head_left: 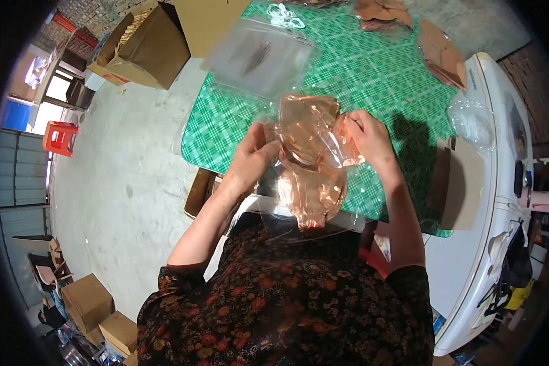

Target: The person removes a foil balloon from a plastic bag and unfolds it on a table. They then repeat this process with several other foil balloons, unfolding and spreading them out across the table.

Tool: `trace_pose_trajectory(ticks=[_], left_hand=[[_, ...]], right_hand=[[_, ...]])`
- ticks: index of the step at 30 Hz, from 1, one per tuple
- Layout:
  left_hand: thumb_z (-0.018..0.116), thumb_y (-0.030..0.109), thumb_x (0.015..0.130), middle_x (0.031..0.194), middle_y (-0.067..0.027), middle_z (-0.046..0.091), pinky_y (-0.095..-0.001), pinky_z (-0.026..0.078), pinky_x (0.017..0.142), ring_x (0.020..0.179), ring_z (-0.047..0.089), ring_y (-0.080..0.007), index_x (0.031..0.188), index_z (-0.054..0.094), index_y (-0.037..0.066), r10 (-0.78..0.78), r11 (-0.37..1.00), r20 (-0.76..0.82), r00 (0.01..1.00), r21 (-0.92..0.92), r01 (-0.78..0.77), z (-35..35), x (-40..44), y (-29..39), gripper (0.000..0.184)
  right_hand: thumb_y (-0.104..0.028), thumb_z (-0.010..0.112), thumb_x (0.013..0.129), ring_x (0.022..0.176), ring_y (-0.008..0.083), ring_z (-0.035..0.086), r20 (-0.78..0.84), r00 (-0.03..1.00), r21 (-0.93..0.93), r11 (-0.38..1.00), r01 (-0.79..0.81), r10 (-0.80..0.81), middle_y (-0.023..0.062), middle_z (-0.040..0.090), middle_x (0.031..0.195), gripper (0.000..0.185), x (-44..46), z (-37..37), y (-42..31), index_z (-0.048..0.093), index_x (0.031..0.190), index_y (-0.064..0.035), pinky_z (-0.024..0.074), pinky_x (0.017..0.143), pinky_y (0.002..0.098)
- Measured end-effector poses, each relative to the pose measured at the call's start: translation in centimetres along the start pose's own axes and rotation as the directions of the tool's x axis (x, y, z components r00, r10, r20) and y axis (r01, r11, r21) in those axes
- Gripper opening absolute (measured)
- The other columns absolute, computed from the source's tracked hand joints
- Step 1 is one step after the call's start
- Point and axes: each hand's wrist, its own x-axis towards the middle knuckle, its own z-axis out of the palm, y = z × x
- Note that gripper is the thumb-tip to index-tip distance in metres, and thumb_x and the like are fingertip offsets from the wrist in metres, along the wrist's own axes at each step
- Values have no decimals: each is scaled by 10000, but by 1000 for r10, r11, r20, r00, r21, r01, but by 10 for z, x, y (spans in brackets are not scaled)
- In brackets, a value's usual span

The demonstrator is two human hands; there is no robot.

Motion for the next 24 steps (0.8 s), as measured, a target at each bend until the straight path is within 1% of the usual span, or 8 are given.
trace_pose_trajectory(ticks=[6,11,15,17,19,22,23,24], left_hand=[[559,35,936,1191,-139,630,-303,488,925,1034,618,-179,1337,482,-47,-44,991,-102,994,-133,30,-12,16,-14,417],[580,43,912,1157,-115,641,-295,499,910,999,621,-179,1312,510,-50,-90,980,6,996,-179,90,-13,14,2,417],[558,24,882,1073,-56,641,-281,486,912,976,608,-155,1343,517,16,-98,982,30,995,-161,101,-9,2,4,463],[536,14,865,1102,-58,604,-303,461,958,1048,576,-169,1367,507,44,-12,991,38,999,136,7,-16,3,-10,504],[595,54,869,1227,-87,495,-349,393,1050,1207,478,-197,1400,482,60,175,884,22,984,437,-166,-8,-5,-5,543],[667,131,877,1340,-146,409,-367,345,1097,1294,409,-256,1398,481,43,413,830,37,910,396,-393,0,-2,-21,560],[761,71,781,1352,-196,405,-439,397,1049,1258,387,-363,1359,517,84,546,650,72,835,593,-476,1,-2,-22,628],[757,74,784,1372,-209,389,-450,392,1055,1264,378,-377,1359,517,84,569,616,61,820,630,-473,6,-2,-20,623]], right_hand=[[-205,590,1006,787,47,571,176,983,461,878,-130,54,-10,640,889,225,0,4,-12,631,1055,11,474,690,233],[-171,557,1023,770,6,537,166,985,690,709,-145,41,-47,599,895,188,-11,12,-19,621,1096,-9,439,651,166],[-151,562,1017,840,33,550,67,998,738,673,-47,-3,-16,628,939,187,-17,15,-17,628,1112,-4,465,739,212],[-150,556,1021,827,25,540,4,998,716,697,43,-65,-26,616,924,180,-19,13,-23,624,1115,-12,459,736,206],[-154,555,1023,822,18,526,42,997,806,592,4,-63,-34,603,917,178,-21,18,-18,617,1124,-22,451,738,201],[-142,538,1027,878,26,513,101,993,908,414,-66,-64,-18,587,982,203,-21,22,-14,567,1190,-25,438,792,205],[-130,525,1029,940,46,529,144,987,925,363,-109,-71,7,588,1048,223,-21,24,-4,543,1220,-17,441,844,218],[-138,539,1019,974,61,541,161,986,934,330,-135,-50,23,588,1085,255,-21,23,-11,527,1243,-14,446,871,229]])
